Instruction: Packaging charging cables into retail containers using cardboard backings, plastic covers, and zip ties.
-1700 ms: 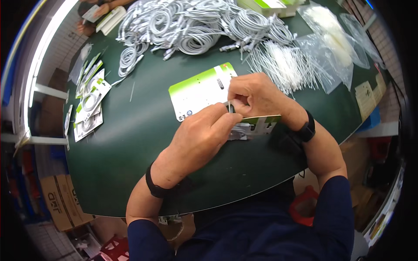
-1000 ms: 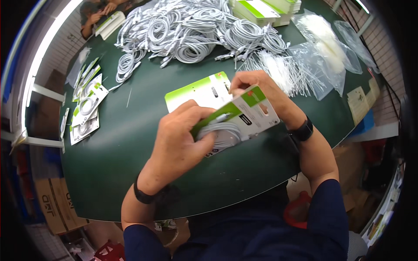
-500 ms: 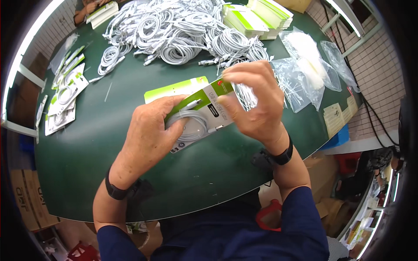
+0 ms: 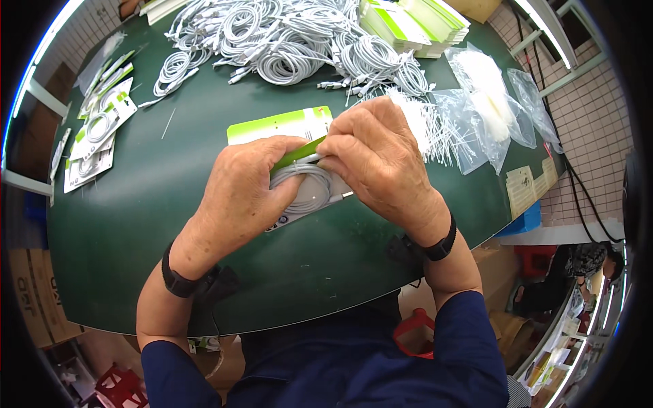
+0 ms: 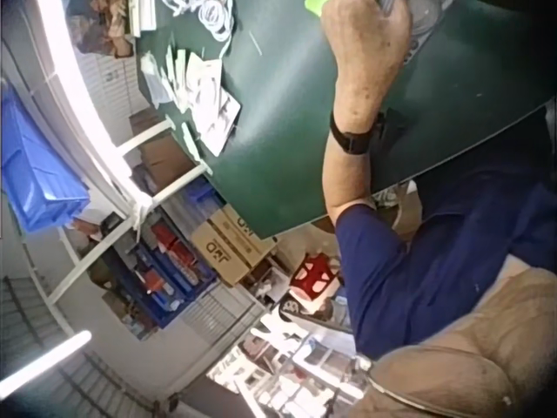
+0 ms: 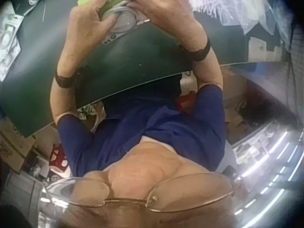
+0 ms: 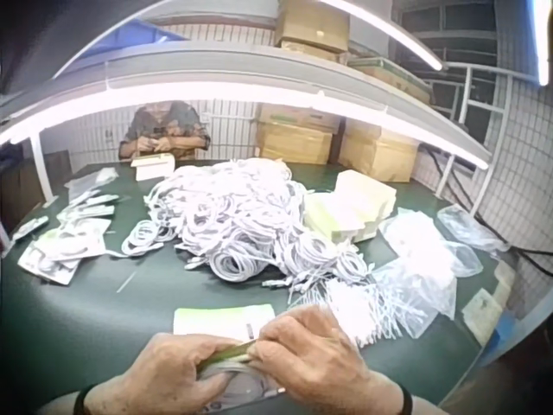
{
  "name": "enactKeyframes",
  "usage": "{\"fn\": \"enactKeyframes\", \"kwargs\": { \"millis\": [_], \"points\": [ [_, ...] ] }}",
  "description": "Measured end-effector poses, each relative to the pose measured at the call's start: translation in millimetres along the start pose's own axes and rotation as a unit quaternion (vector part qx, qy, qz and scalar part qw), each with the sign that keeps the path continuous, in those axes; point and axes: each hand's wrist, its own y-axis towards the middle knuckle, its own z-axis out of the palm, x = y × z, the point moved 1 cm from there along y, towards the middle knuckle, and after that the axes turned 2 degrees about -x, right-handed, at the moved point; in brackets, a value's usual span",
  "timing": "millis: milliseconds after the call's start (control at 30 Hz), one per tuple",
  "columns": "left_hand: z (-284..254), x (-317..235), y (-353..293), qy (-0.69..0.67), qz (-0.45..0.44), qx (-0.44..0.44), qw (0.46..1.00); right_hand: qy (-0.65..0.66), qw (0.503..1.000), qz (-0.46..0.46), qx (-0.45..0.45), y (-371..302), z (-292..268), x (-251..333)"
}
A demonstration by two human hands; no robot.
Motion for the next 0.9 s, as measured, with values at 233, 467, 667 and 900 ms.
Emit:
{"fn": "enactKeyframes", "kwargs": {
  "millis": [233, 467, 667, 900],
  "points": [
    [0, 0, 1, 0.009, 0.018, -0.01, 1.0, 0.047, 0.998, 0.035, 0.009, -2, 5, -5],
    [-2, -4, 5, -0.021, -0.006, 0.015, 1.0, 0.17, 0.983, 0.058, 0.025, -8, 8, -14],
    [-7, 3, 6, -0.06, -0.037, 0.018, 0.997, 0.179, 0.981, 0.07, -0.025, -8, 4, -19],
    [-23, 4, 9, -0.066, -0.039, -0.046, 0.996, 0.132, 0.978, 0.144, -0.076, 0, -15, -12]
  ]
}}
